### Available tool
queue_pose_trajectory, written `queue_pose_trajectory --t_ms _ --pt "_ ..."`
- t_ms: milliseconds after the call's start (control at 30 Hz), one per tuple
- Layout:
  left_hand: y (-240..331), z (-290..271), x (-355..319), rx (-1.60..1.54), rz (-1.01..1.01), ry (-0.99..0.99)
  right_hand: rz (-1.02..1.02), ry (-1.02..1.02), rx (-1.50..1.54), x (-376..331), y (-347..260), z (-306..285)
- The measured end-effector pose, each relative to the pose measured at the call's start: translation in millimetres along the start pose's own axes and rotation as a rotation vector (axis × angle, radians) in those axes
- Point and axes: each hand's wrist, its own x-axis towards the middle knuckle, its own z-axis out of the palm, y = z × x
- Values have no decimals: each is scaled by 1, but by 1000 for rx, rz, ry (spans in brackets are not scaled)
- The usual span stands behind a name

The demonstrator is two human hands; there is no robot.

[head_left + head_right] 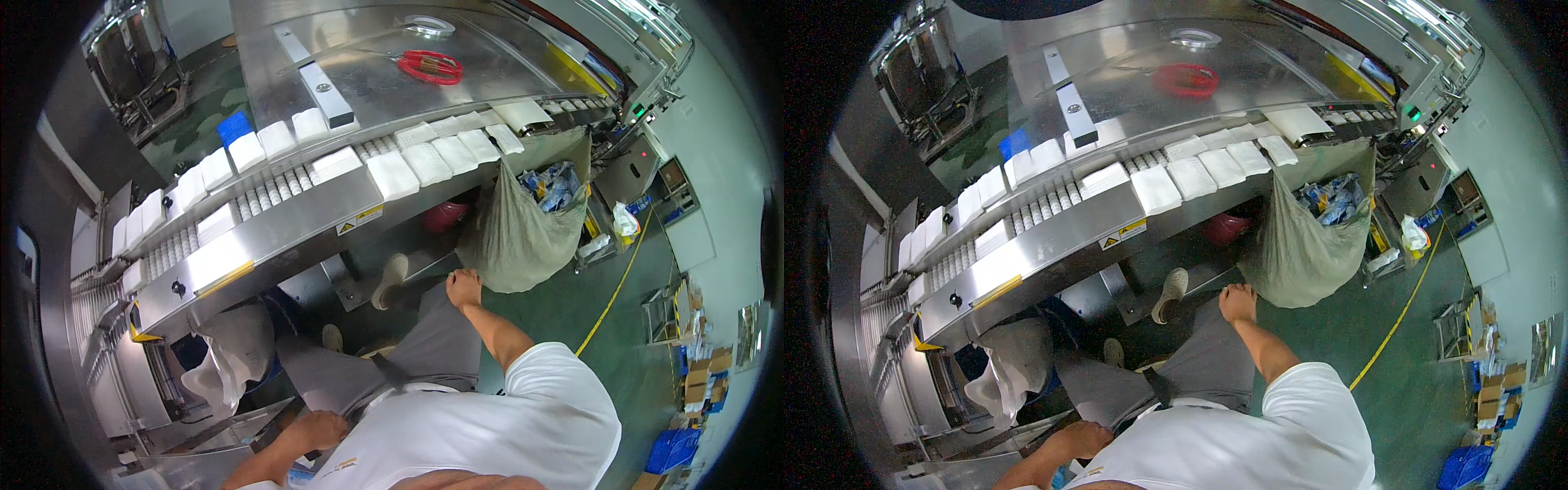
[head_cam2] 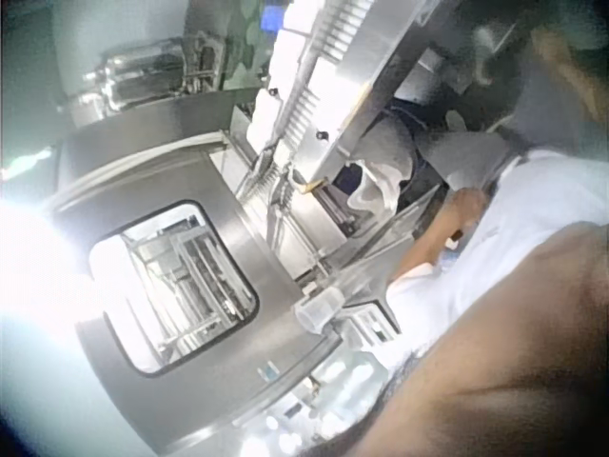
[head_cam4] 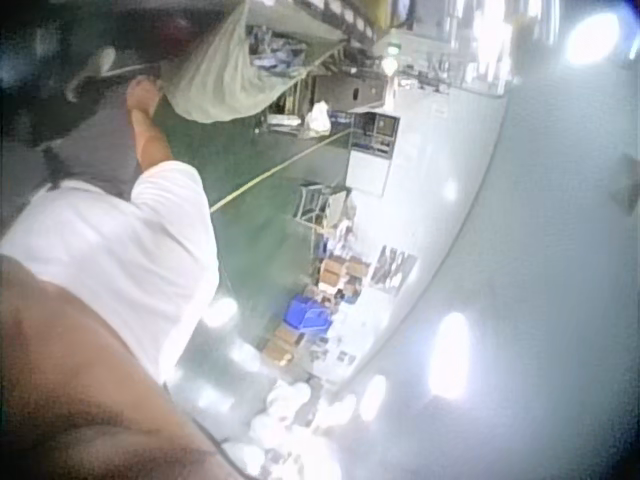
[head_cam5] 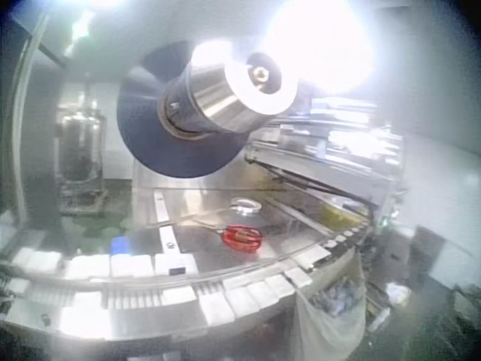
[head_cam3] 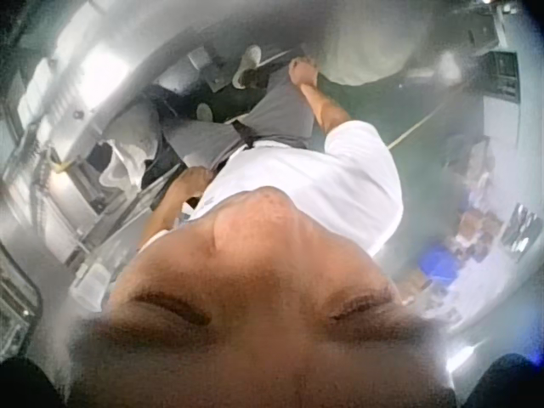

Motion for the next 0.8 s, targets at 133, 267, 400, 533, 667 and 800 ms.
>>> queue_pose_trajectory --t_ms 133,267,400,533,667,800 --pt "-2 6 0 -17 -25 15 12 -40 1 0 -1 -1" --pt "8 -11 -5 26 -6 -12 -45 137 -26 0 7 14" --pt "2 1 -3 79 17 68 -38 140 -43 0 4 18" --pt "12 -12 -7 30 -28 78 -45 135 -32 0 2 12" --pt "8 -1 -5 16 -22 114 -41 137 -54 -1 0 7" --pt "-5 15 0 38 19 162 -24 65 -17 0 -2 4"
